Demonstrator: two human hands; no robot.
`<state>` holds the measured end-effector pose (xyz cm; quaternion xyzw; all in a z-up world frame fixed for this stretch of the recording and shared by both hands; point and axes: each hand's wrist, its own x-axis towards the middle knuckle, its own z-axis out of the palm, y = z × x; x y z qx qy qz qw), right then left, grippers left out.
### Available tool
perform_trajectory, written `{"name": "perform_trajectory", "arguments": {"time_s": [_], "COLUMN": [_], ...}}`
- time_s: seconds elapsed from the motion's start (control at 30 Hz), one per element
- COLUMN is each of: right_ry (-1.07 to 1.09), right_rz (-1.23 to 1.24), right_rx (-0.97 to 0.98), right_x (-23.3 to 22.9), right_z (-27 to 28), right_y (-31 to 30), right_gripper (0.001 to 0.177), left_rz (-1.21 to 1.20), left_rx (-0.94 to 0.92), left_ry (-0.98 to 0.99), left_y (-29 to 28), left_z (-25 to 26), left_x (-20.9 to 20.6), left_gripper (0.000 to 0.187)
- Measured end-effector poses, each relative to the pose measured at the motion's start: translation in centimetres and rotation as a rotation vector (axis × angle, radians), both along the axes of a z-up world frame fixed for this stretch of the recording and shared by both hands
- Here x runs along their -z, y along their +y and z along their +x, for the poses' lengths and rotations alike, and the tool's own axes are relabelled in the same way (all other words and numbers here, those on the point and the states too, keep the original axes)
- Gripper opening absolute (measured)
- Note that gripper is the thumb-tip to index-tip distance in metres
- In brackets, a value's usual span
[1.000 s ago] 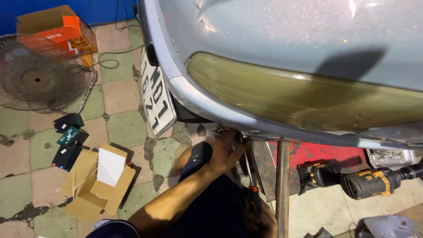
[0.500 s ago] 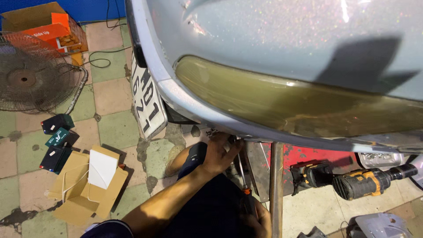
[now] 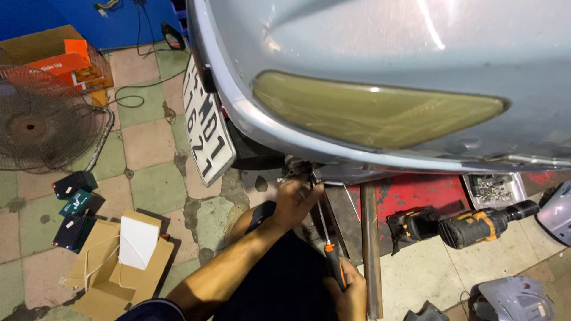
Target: The person uses a hammer and a pry tool to loosen parts near the rear wheel of a scooter. They remove a screw with a screwdriver and a bolt using an impact driver while handling small wires and pins by hand.
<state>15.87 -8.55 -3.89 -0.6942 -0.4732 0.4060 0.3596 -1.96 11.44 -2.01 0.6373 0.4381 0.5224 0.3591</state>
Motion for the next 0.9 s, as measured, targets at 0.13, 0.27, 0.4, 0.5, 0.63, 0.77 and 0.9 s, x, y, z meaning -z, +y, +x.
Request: {"name": "perform_trajectory", "arguments": {"time_s": [0.13, 0.27, 0.4, 0.5, 0.63, 0.77, 0.9], "right_ry": [-0.18, -0.242, -0.216, -0.147, 0.014, 0.05, 0.163], "right_rz": [-0.049, -0.061, -0.067, -0.158, -0.14, -0.171, -0.217], "right_rx": [0.091, 0.116, 0.043, -0.003, -0.064, -0.055, -0.035], "right_x": [-1.0, -3.1, -6.1, -7.7, -7.9, -6.9, -4.3], "right_z": [-1.5, -2.2, -2.3, -2.7, -2.9, -2.7, -2.2], "right_y": [0.2, 0.6, 0.6, 0.8, -0.6, -2.4, -4.5], "right_gripper": [0.044, 0.052, 0.049, 0.041, 0.029, 0.02, 0.021], "left_rz": [-0.004, 0.031, -0.077, -0.451, -0.49, -0.438, -0.516], "left_rx": [0.001, 0.029, 0.043, 0.172, 0.244, 0.258, 0.188], "left_ry": [0.012, -0.056, 0.131, -0.006, -0.439, -0.601, -0.588], "left_y": [-0.3, 0.0, -0.4, -1.4, -4.4, -6.4, -8.3], "left_z": [-0.6, -0.8, -0.8, -0.5, -1.2, -2.3, -2.8], "left_x": [-0.6, -0.9, -0.6, -1.5, -1.7, 0.5, 2.2], "left_gripper": [0.028, 0.023, 0.033, 0.038, 0.04, 0.031, 0.026]}}
